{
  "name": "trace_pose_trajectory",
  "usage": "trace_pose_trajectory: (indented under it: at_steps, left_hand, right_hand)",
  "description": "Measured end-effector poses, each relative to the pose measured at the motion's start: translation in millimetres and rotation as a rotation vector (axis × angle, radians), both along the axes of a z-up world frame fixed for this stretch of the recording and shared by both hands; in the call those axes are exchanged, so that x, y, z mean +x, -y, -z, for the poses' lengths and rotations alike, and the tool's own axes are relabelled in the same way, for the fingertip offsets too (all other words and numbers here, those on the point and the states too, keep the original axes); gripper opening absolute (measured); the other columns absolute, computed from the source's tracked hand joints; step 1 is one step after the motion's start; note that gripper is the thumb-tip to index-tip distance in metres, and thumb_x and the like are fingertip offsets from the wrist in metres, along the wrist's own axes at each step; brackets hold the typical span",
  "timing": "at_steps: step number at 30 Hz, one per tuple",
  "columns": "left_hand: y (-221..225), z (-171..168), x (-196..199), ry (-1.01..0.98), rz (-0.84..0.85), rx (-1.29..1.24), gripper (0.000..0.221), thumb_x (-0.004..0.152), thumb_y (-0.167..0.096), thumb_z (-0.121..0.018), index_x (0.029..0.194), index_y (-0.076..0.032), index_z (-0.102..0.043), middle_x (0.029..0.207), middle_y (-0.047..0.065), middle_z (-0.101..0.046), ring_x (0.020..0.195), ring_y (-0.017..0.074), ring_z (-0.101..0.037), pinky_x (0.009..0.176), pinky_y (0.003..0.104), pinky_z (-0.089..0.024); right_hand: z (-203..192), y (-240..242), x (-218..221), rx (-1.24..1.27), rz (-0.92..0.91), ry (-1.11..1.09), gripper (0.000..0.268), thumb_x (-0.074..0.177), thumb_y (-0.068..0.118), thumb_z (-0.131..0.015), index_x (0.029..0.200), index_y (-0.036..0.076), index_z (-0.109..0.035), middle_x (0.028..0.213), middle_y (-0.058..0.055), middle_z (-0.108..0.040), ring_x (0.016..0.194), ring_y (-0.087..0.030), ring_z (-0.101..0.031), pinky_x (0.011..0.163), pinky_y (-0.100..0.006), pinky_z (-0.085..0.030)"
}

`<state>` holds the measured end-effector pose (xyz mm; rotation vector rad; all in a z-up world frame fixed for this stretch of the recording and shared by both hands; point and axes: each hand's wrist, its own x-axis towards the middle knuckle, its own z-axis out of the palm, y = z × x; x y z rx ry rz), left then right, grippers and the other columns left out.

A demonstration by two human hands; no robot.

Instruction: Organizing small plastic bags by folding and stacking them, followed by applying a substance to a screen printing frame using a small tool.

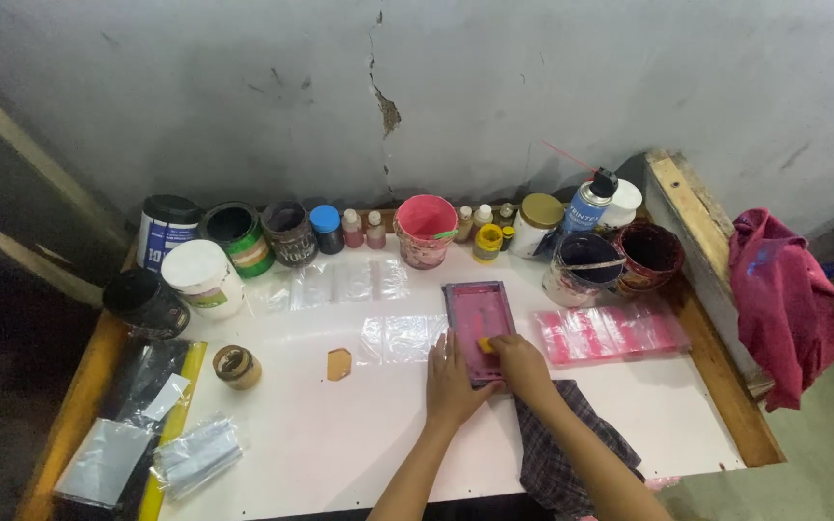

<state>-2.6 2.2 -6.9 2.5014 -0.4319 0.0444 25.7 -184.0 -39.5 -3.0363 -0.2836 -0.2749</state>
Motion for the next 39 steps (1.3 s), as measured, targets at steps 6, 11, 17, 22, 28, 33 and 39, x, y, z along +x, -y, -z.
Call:
trace_pose_trajectory:
  at_steps: [6, 11, 17, 22, 28, 33, 39]
  left_hand:
    - [-0.1, 5.7, 1.8, 0.026, 0.004, -0.026, 0.129, 0.070, -0.082, -0.071, 0.155, 0.005, -0.026, 0.165, 0.022, -0.024, 0.152, 0.0390, -0.022, 0.127, 0.052, -0.016]
    - [1.9, 8.9, 1.3, 0.090, -0.008, -0.038, 0.128, 0.070, -0.080, -0.072, 0.154, 0.005, -0.029, 0.164, 0.022, -0.028, 0.151, 0.0400, -0.025, 0.126, 0.052, -0.019]
    - [-0.1, 8.1, 0.3, 0.145, -0.015, -0.066, 0.124, 0.070, -0.076, -0.076, 0.152, 0.006, -0.033, 0.160, 0.025, -0.035, 0.148, 0.0421, -0.030, 0.124, 0.053, -0.022]
    - [1.9, 16.0, 1.0, 0.154, -0.031, -0.072, 0.124, 0.070, -0.076, -0.077, 0.152, 0.006, -0.034, 0.161, 0.024, -0.035, 0.148, 0.0408, -0.031, 0.124, 0.053, -0.023]
    - [-1.4, 5.1, -1.4, 0.102, -0.025, -0.080, 0.126, 0.069, -0.084, -0.069, 0.151, 0.005, -0.036, 0.159, 0.023, -0.037, 0.149, 0.0398, -0.031, 0.125, 0.051, -0.021]
    - [0.7, 12.4, 1.7, 0.111, -0.009, -0.105, 0.124, 0.067, -0.070, -0.080, 0.155, 0.002, -0.030, 0.161, 0.021, -0.035, 0.149, 0.0416, -0.029, 0.125, 0.054, -0.021]
    - [-0.4, 28.9, 4.2, 0.133, -0.006, -0.095, 0.124, 0.066, -0.065, -0.083, 0.157, -0.001, -0.029, 0.162, 0.021, -0.033, 0.149, 0.0415, -0.027, 0.125, 0.052, -0.019]
  right_hand:
    - [-1.4, 0.3, -20.6, -0.003, -0.015, -0.123, 0.030, 0.084, 0.029, -0.073, 0.113, 0.026, -0.075, 0.102, 0.002, -0.075, 0.098, -0.019, -0.073, 0.085, -0.030, -0.059]
    - [-43.7, -8.6, -7.7, 0.117, 0.112, -0.436, 0.029, 0.085, 0.033, -0.076, 0.112, 0.023, -0.078, 0.102, -0.007, -0.076, 0.103, -0.032, -0.073, 0.092, -0.043, -0.060]
    - [-60.7, 4.8, 16.1, 0.460, 0.243, -0.523, 0.035, 0.087, 0.039, -0.069, 0.111, 0.017, -0.082, 0.109, -0.016, -0.079, 0.113, -0.043, -0.069, 0.101, -0.051, -0.053]
    - [-41.3, -3.5, 38.4, 0.524, 0.410, -0.487, 0.039, 0.082, 0.051, -0.066, 0.099, 0.021, -0.084, 0.099, -0.011, -0.081, 0.109, -0.038, -0.071, 0.100, -0.048, -0.056]
    - [-30.8, -24.8, 64.6, 0.381, 0.468, -0.361, 0.048, 0.093, 0.052, -0.055, 0.094, 0.013, -0.083, 0.097, -0.022, -0.077, 0.103, -0.043, -0.074, 0.086, -0.049, -0.061]
    - [-25.4, -60.5, 53.9, 0.118, 0.412, -0.141, 0.040, 0.103, 0.028, -0.047, 0.093, 0.002, -0.075, 0.083, -0.017, -0.072, 0.088, -0.043, -0.076, 0.073, -0.050, -0.063]
    - [10.6, -65.8, 55.8, 0.063, 0.316, -0.047, 0.028, 0.095, 0.025, -0.059, 0.083, 0.007, -0.076, 0.075, -0.012, -0.070, 0.080, -0.037, -0.077, 0.065, -0.048, -0.063]
